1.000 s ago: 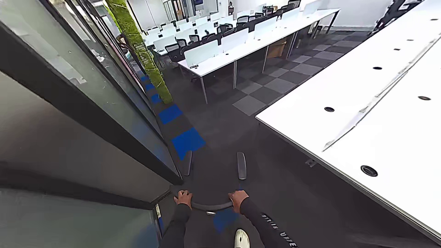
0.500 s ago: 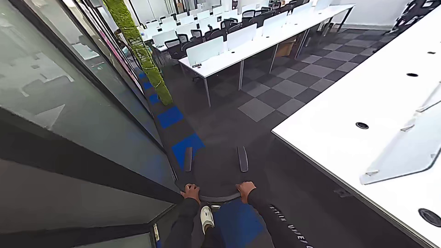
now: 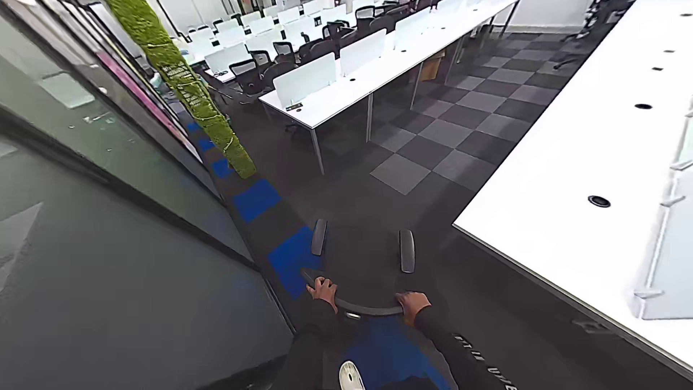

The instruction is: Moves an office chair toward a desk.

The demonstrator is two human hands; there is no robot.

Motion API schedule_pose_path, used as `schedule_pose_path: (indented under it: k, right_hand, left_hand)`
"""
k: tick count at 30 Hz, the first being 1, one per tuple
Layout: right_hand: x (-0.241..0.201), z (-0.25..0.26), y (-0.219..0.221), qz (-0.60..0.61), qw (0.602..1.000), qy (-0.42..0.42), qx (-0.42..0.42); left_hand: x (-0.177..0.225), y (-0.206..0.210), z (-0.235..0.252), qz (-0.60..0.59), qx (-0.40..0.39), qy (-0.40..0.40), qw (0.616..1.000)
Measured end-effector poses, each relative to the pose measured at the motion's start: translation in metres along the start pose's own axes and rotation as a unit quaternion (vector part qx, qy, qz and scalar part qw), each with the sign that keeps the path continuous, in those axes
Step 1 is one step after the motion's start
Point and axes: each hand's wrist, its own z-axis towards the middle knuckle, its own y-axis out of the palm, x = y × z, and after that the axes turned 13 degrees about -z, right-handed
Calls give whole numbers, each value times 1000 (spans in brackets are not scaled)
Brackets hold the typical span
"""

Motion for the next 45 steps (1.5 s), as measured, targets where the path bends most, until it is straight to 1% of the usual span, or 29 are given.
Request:
schedule_pose_path:
  k: [3, 6, 11, 15, 17, 21, 26, 33, 36, 37, 39, 41, 43, 45]
  right_hand:
    - [12, 25, -24, 27, 1000, 13, -2]
    - [32, 57, -36, 49, 999, 19, 14]
    - [80, 104, -69, 93, 995, 26, 40]
    - [129, 142, -99, 103, 994, 32, 35]
    - [159, 165, -112, 110, 992, 39, 38]
    - [218, 198, -131, 121, 991, 52, 31]
    - [293, 240, -159, 135, 986, 91, 38]
    - [412, 304, -197, 129, 977, 166, 42]
    - [463, 333, -216, 112, 972, 206, 19]
    - [481, 343, -222, 109, 967, 228, 8]
    - [510, 364, -236, 132, 944, 301, -7]
    - [536, 387, -246, 183, 903, 387, -29]
    - [567, 410, -259, 242, 852, 461, -43]
    - [595, 425, -273, 283, 818, 498, -53]
  left_hand:
    - [9, -30, 53, 35, -17, 20, 999]
    - [25, -57, 108, 71, -21, 36, 997]
    - [73, -103, 199, 109, -27, 63, 992]
    - [115, -125, 265, 126, -5, 76, 989]
    - [143, -137, 302, 131, 4, 78, 988]
    - [199, -154, 363, 161, -5, 79, 984]
    - [271, -180, 439, 182, 1, 106, 978]
    - [383, -215, 548, 177, 3, 170, 970]
    - [434, -228, 595, 167, -5, 198, 966]
    - [453, -233, 612, 166, -8, 210, 963]
    - [488, -243, 645, 168, -18, 232, 958]
    - [519, -253, 673, 174, -40, 254, 951]
    - [552, -267, 702, 186, -67, 275, 941]
    - [580, -278, 725, 199, -90, 285, 933]
